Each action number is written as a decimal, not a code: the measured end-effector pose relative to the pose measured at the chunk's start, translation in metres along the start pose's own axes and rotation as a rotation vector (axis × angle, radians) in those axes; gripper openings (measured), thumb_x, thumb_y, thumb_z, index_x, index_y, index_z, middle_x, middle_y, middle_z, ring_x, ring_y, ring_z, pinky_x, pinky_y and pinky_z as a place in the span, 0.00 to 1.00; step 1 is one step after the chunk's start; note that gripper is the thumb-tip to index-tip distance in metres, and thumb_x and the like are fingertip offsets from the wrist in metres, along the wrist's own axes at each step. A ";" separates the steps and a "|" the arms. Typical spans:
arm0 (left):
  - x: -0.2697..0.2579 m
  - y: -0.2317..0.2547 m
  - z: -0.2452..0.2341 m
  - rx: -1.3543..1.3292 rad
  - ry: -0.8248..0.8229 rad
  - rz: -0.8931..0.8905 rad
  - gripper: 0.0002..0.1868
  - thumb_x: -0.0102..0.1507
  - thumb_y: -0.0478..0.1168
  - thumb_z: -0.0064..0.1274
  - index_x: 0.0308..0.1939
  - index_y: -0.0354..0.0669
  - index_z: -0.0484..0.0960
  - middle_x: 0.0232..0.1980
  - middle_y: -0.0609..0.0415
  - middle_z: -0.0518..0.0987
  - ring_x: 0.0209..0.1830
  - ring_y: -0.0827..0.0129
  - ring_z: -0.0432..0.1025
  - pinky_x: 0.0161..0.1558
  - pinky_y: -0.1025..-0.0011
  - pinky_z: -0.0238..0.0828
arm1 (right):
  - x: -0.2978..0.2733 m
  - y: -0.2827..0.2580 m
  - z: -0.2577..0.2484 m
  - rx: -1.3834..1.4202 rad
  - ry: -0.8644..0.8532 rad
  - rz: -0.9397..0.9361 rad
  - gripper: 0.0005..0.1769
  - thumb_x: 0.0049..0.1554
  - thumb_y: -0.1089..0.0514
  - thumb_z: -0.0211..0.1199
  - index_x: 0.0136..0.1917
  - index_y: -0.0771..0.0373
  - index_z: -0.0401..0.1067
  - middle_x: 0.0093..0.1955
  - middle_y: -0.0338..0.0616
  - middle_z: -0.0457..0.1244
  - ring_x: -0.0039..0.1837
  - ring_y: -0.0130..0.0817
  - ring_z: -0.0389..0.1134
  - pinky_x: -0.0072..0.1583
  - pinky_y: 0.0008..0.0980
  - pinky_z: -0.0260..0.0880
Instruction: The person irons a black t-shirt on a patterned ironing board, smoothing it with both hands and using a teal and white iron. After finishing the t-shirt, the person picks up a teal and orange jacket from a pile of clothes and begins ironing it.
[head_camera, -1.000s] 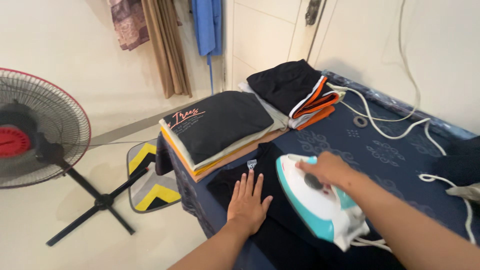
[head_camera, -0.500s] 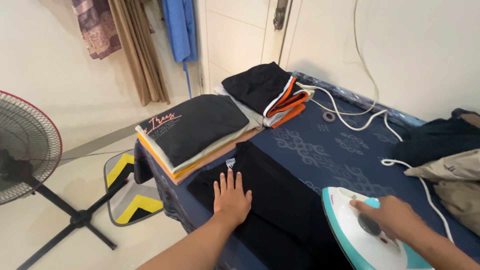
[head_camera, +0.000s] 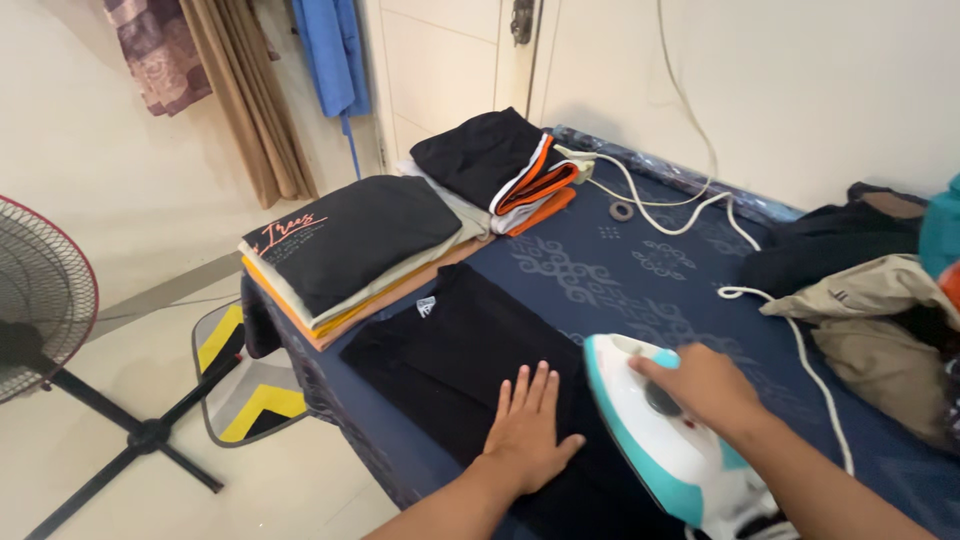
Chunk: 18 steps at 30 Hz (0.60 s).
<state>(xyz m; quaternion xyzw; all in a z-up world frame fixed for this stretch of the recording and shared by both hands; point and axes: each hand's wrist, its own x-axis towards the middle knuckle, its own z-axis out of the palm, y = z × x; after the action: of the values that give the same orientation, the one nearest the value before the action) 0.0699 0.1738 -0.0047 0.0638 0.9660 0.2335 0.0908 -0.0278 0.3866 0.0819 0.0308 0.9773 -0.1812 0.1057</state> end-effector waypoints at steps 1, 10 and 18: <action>0.001 -0.001 0.005 -0.026 0.052 0.002 0.44 0.67 0.55 0.41 0.79 0.36 0.41 0.84 0.45 0.37 0.84 0.52 0.28 0.78 0.53 0.23 | 0.002 -0.006 -0.003 -0.003 -0.016 -0.029 0.42 0.49 0.27 0.65 0.42 0.73 0.80 0.28 0.56 0.71 0.28 0.42 0.74 0.34 0.37 0.72; 0.018 -0.022 0.031 -0.225 0.202 -0.021 0.34 0.70 0.48 0.26 0.80 0.44 0.45 0.85 0.52 0.43 0.85 0.60 0.33 0.79 0.59 0.25 | -0.038 -0.003 -0.017 -0.046 -0.213 -0.231 0.37 0.47 0.28 0.67 0.40 0.69 0.79 0.30 0.53 0.71 0.30 0.40 0.73 0.36 0.37 0.74; 0.015 -0.012 0.014 -0.305 0.052 -0.097 0.30 0.72 0.51 0.14 0.79 0.66 0.55 0.85 0.54 0.38 0.86 0.62 0.28 0.80 0.61 0.19 | -0.082 0.002 -0.027 -0.178 -0.251 -0.304 0.32 0.48 0.29 0.65 0.40 0.60 0.83 0.32 0.47 0.72 0.37 0.40 0.76 0.45 0.38 0.75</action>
<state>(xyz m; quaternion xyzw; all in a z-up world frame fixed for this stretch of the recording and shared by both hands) 0.0568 0.1716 -0.0251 -0.0038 0.9232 0.3746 0.0857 0.0466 0.3962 0.1239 -0.1493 0.9620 -0.1107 0.2000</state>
